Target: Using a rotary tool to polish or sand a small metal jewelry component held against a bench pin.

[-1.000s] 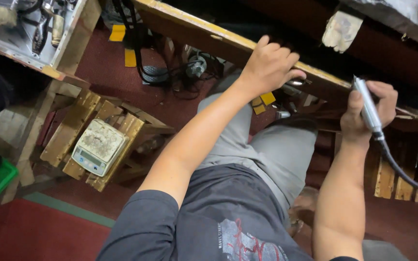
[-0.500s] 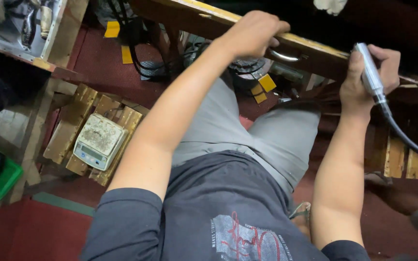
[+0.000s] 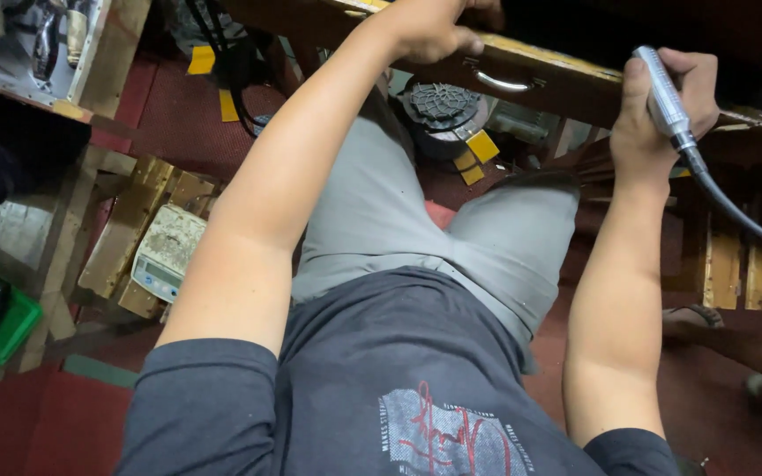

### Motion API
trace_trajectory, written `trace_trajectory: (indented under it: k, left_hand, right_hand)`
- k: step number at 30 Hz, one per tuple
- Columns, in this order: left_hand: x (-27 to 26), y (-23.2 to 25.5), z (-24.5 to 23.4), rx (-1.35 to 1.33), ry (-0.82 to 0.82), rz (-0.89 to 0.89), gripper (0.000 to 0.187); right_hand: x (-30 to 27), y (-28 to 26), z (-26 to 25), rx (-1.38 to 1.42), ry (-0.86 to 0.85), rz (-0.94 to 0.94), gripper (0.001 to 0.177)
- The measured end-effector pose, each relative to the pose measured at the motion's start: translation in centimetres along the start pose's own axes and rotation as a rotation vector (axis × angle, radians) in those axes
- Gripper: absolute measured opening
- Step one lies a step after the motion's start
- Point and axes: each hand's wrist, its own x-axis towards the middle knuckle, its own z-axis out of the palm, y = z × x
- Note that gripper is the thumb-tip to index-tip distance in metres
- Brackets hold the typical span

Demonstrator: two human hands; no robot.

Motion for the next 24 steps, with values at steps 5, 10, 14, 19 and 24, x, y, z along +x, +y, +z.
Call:
trace_trajectory:
  k: [5, 10, 14, 19, 24]
  left_hand:
    - [0.5, -1.2, 0.9, 0.163, -0.003, -0.264, 0.052]
    - [0.2, -1.1, 0.7, 0.136, -0.049, -0.387, 0.055]
    - [-0.4, -0.8, 0.7, 0.157, 0.003, -0.391, 0.053]
    - [-1.0, 0.4, 0.0, 0.065, 0.076, -0.246, 0.048]
    - [-1.1, 0.6, -0.3, -0.073, 0.080, -0.076, 0.037]
  right_hand:
    - [0.2, 0.2, 0.1, -0.020, 0.014, -0.015, 0.050]
    - [0.1, 0.1, 0.1, -0.040, 0.036, -0.013, 0.050]
    - [0.0, 0.4, 0.0, -0.035, 0.032, 0.021, 0.042]
    - [0.0, 0.3, 0.1, -0.053, 0.043, 0.028, 0.046]
    - [-0.1, 0.3, 0.1, -0.036, 0.033, 0.043, 0.048]
